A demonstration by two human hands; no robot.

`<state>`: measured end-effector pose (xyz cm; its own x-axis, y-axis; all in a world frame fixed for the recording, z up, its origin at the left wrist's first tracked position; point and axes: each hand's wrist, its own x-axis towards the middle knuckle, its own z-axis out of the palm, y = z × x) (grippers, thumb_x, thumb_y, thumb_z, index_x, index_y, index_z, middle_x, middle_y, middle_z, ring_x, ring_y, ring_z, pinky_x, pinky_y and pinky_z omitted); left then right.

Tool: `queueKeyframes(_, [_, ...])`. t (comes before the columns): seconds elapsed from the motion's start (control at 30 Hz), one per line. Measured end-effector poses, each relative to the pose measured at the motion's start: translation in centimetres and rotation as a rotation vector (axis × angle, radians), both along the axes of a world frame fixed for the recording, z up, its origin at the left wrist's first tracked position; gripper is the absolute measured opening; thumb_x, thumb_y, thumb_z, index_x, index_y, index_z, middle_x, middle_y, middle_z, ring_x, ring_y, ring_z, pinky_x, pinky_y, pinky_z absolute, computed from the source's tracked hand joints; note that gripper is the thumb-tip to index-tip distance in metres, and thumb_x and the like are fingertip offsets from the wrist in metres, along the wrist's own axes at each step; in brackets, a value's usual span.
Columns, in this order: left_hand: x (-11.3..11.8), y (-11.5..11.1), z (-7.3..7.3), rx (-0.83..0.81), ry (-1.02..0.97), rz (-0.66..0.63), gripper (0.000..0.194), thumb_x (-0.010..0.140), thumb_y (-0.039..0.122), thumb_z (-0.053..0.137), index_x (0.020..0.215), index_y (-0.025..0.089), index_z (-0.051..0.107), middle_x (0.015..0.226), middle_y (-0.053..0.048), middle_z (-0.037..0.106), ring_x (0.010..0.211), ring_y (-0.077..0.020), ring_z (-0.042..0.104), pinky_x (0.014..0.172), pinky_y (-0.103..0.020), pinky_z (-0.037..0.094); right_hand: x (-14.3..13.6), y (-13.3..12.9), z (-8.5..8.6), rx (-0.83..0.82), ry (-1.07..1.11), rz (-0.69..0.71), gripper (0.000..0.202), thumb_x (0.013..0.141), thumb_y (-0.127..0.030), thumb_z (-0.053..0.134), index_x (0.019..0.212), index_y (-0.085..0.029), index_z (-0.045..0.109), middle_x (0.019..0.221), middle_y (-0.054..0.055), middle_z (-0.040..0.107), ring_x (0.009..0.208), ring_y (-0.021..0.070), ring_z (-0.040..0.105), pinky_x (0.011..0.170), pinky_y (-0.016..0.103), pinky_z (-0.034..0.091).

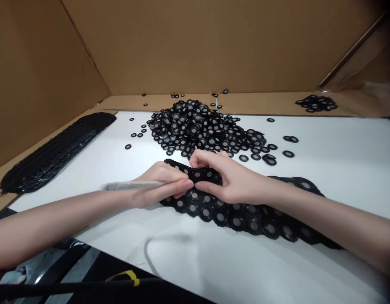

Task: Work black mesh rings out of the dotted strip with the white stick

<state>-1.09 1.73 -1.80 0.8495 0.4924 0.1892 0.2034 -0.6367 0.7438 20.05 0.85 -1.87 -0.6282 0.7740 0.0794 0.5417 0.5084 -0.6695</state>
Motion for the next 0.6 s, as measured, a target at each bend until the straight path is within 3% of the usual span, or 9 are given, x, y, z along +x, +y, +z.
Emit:
queueKeyframes(0.1, [-0.06, -0.16, -0.31, 0.134, -0.039, -0.001, 0.037, 0.097, 0.021, 0.037, 0.063, 0.014, 0.050, 0.058, 0.001, 0.048, 0.052, -0.0081, 0.042, 0.054, -0.021, 0.035, -0.04, -0.07, 0.35, -0.005, -0.060, -0.024, 0.035, 0.070, -0.036, 0.068, 0.088, -0.023, 0.040, 0.086, 0.000, 0.054, 0.081, 0.0203, 0.047, 0.083, 0.038, 0.032])
queueKeyframes(0.2, [-0.09, -0.31, -0.35, 0.210, -0.087, -0.025, 0.032, 0.096, 0.019, 0.038, 0.068, 0.014, 0.051, 0.061, -0.001, 0.050, 0.056, -0.0093, 0.044, 0.056, -0.021, 0.038, -0.06, -0.08, 0.49, -0.020, -0.088, -0.055, 0.041, 0.067, -0.036, 0.071, 0.089, -0.023, 0.040, 0.084, -0.001, 0.056, 0.080, 0.0209, 0.046, 0.081, 0.037, 0.033])
queueKeyframes(0.43, [-0.31, -0.91, 0.35, 0.036, -0.116, -0.028, 0.038, 0.096, 0.022, 0.039, 0.060, 0.014, 0.050, 0.055, 0.000, 0.050, 0.050, -0.0080, 0.045, 0.051, -0.020, 0.036, 0.09, 0.10, 0.10, -0.115, 0.020, -0.069, 0.044, 0.063, -0.033, 0.075, 0.090, -0.023, 0.041, 0.079, -0.003, 0.051, 0.072, 0.0170, 0.048, 0.067, 0.030, 0.038])
queueKeyframes(0.6, [-0.19, -0.94, 0.27, -0.006, -0.064, -0.013, 0.039, 0.096, 0.023, 0.039, 0.059, 0.014, 0.049, 0.056, 0.000, 0.049, 0.050, -0.0075, 0.044, 0.051, -0.020, 0.036, 0.03, 0.08, 0.15, -0.102, 0.030, -0.070, 0.045, 0.062, -0.033, 0.076, 0.090, -0.022, 0.043, 0.081, -0.001, 0.051, 0.076, 0.0177, 0.049, 0.067, 0.030, 0.040])
